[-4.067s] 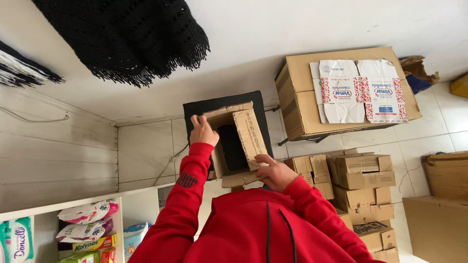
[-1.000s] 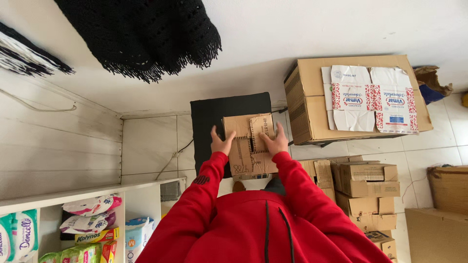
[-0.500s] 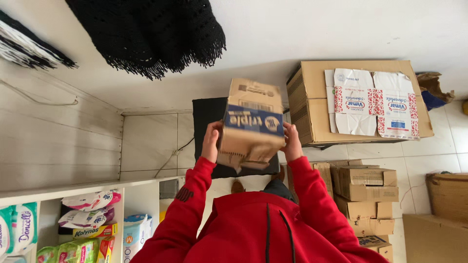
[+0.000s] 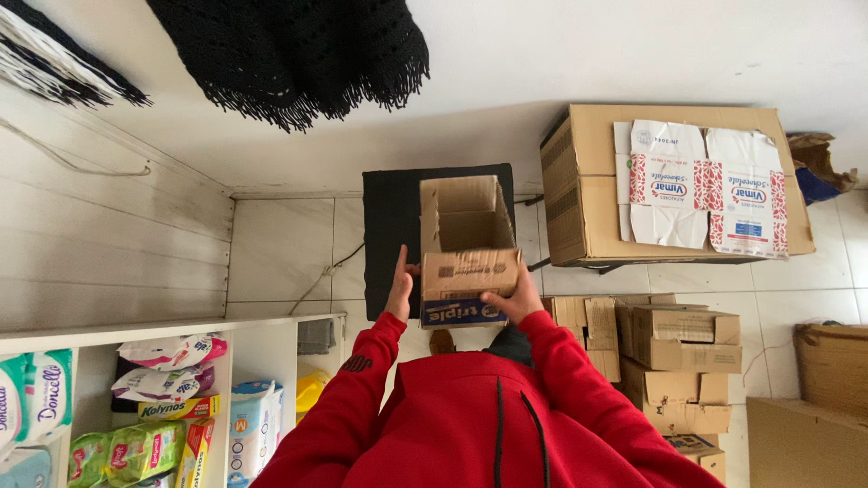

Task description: The person picks up flat cardboard sheets and folds them to assemble multiple small cardboard boxes, placing them together on the floor.

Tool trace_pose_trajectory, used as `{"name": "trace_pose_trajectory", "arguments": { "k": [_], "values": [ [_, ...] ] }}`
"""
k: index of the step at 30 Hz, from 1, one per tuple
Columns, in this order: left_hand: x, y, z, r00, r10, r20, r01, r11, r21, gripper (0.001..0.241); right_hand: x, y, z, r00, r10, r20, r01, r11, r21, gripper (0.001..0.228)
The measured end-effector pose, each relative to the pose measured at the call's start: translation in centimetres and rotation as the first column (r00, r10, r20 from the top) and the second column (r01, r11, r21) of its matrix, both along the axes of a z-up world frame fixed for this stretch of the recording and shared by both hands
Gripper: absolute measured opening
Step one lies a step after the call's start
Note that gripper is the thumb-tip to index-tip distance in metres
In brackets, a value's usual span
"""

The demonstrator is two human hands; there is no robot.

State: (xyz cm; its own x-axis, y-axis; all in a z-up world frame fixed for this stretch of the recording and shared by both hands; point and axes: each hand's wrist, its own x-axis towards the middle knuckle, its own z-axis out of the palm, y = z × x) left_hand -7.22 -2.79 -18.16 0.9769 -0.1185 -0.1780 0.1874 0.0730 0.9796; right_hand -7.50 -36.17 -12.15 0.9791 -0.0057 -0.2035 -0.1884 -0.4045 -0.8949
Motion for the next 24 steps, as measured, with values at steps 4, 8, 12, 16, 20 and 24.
{"name": "trace_pose_trajectory", "arguments": {
  "k": [4,8,12,16,20,24],
  "values": [
    [-1.2,-1.4,1.2,0.998,0.009,-0.057,-0.003,0.996,0.089,0.147,-2.3,1.0,0.8,0.997,0.045,-0.060,-0.050,0.996,-0.075,0.153],
    [-1.2,-1.8,1.9,0.982,-0.086,-0.169,0.107,0.987,0.121,0.106,-3.7,0.1,-1.6,0.994,0.108,0.004,-0.104,0.968,-0.229,0.131],
    [-0.1,-3.1,6.7,0.941,-0.070,-0.332,0.191,0.917,0.349,0.146,-4.2,-1.1,-3.1,0.985,0.158,0.070,-0.135,0.955,-0.263,0.103],
    [1.4,-4.3,8.4,0.930,-0.090,-0.357,0.232,0.897,0.376,0.144,-4.1,-1.5,-2.8,0.982,0.149,0.115,-0.123,0.970,-0.209,0.078],
    [1.7,-3.2,8.1,0.947,-0.064,-0.315,0.128,0.974,0.187,0.124,-3.6,-2.3,-5.3,0.992,0.103,0.070,-0.097,0.992,-0.078,0.049],
    [1.2,-2.5,6.6,0.958,-0.018,-0.285,0.071,0.981,0.178,0.103,-2.6,-2.2,-5.4,1.000,-0.003,-0.027,-0.001,0.987,-0.162,0.061]
  ]
}}
